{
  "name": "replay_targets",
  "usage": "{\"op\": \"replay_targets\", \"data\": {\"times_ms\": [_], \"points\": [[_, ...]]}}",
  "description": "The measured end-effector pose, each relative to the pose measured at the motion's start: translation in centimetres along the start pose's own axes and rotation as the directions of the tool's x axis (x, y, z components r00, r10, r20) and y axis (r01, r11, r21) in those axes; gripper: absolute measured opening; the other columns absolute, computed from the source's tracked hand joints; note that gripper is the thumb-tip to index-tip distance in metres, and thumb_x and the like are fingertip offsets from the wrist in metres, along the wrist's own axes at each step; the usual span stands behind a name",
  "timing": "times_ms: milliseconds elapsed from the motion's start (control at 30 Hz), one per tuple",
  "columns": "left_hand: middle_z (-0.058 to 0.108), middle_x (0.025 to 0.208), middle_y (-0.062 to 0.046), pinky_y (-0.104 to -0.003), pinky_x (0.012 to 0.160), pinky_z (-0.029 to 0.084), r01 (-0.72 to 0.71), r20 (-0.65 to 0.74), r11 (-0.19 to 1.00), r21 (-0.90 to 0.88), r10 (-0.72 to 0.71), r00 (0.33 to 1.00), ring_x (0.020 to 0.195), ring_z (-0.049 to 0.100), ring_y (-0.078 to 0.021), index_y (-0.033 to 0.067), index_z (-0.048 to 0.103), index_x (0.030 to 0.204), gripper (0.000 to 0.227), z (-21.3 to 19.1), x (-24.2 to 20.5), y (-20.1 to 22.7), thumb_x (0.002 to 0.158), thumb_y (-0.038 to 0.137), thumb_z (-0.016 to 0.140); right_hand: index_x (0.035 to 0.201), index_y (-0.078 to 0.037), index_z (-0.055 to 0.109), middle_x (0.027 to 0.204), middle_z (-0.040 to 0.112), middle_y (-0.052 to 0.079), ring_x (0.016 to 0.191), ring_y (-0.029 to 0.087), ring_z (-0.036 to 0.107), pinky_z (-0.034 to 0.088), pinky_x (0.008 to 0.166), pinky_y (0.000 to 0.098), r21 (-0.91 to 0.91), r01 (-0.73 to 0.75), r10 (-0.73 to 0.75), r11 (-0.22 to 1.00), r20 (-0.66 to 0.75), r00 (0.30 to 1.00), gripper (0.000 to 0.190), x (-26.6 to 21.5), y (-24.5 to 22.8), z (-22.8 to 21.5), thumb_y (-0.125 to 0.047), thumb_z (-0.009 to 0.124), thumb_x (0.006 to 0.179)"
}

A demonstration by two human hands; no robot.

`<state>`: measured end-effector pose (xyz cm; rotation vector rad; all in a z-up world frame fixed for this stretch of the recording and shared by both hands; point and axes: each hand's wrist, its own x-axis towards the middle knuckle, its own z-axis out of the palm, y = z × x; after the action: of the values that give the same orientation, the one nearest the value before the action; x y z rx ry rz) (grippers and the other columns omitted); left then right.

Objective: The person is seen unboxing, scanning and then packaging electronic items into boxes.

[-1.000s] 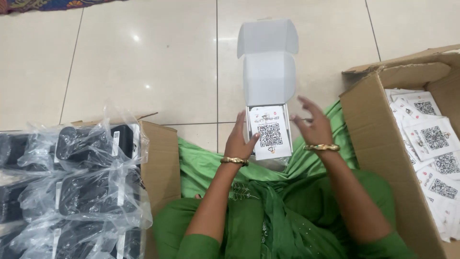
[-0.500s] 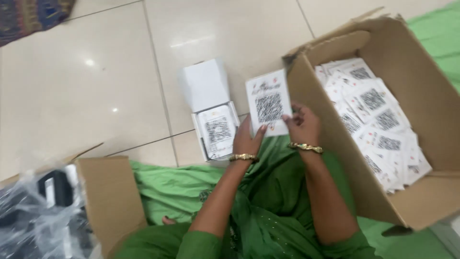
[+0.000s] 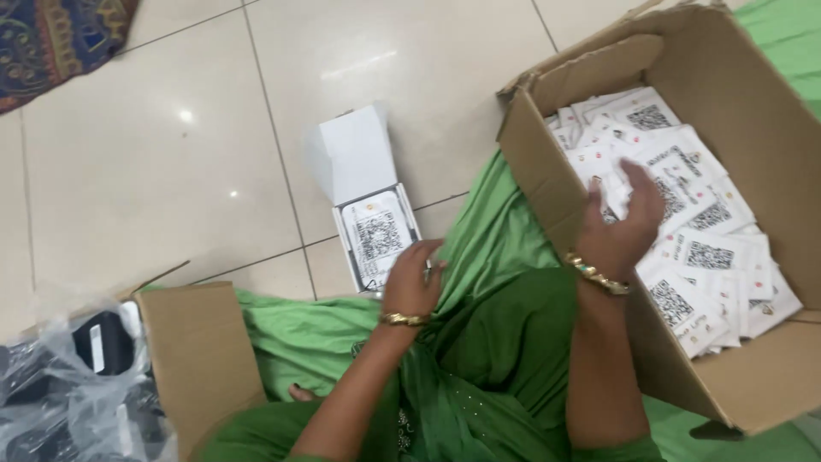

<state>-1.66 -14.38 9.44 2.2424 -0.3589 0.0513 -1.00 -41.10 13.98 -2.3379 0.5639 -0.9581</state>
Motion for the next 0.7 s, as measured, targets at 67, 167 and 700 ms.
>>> {"op": "replay_targets", "data": {"times_ms": [67,167,700], "points": [[0.069,0.128,-0.015,-0.046,0.098,0.052,0.110,-0.066,0.988,0.105,-0.103,0.992,0.115,0.064,-0.0364,0.0115,0.068,0.128,0.039,-3.5,-2.6,-4.0,0.090,0.017,0.072,0.129,-0.003,0.069,0.126,0.068,0.018,0.120,0.036,0.060,0.047,0.105,0.0485,0.213,-0.023,-0.011,0.977,0.156,0.988,0.036,-1.5,-5.1,2.9,-0.017,0.079,0.096],[0.063,0.134,-0.019,-0.048,0.100,0.049,0.208,-0.212,0.946,0.248,-0.156,0.965,0.119,0.059,-0.0393,0.0063,0.061,0.134,0.063,-6.1,-5.2,-8.1,0.077,0.021,0.082,0.121,-0.009,0.073,0.118,0.069,0.014,0.100,0.031,0.066,0.052,0.091,0.0442,0.332,-0.004,-0.223,0.943,0.643,0.732,0.044,-4.9,-9.2,10.0,-0.035,0.078,0.085],[0.039,0.161,-0.018,-0.049,0.098,0.051,0.540,-0.057,0.839,0.061,-0.537,0.841,0.121,0.060,-0.0426,0.0194,0.031,0.162,0.102,-1.4,-2.6,-10.5,0.076,0.029,0.086,0.126,0.004,0.067,0.134,0.052,0.025,0.125,0.044,0.048,0.046,0.093,0.0658,-0.313,0.443,0.000,0.840,0.817,0.576,0.100,-7.8,-13.6,22.0,-0.085,0.063,0.081]]}}
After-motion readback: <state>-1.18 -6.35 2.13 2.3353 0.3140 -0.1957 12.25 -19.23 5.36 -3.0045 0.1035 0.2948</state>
